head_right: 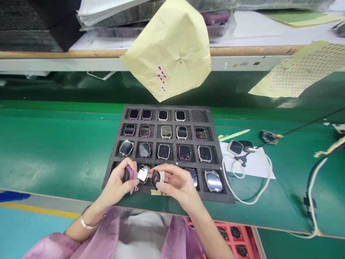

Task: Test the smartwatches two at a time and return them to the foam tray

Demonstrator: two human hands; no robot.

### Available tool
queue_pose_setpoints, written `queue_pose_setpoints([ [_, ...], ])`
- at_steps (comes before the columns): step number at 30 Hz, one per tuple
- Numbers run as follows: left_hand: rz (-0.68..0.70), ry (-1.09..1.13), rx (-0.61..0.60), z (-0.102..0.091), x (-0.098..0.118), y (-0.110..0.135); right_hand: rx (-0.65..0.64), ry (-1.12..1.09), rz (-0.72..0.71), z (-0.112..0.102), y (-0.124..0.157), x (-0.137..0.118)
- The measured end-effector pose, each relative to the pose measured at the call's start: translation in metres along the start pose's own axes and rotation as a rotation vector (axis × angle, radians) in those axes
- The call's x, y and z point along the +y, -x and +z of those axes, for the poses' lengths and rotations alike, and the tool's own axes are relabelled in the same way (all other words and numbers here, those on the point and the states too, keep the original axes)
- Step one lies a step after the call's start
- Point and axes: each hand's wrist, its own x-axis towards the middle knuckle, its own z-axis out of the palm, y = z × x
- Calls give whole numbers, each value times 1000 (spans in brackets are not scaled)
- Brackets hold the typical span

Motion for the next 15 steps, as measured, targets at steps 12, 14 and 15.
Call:
queue_pose_setpoints([
  [12,-4,28,13,0,0,0,26,12,2,0,1,0],
  [14,-6,28,7,0,0,0,56,23,9,2,1,-2],
  [15,-9,36,6,0,0,0,62,26,13,3,2,-2],
])
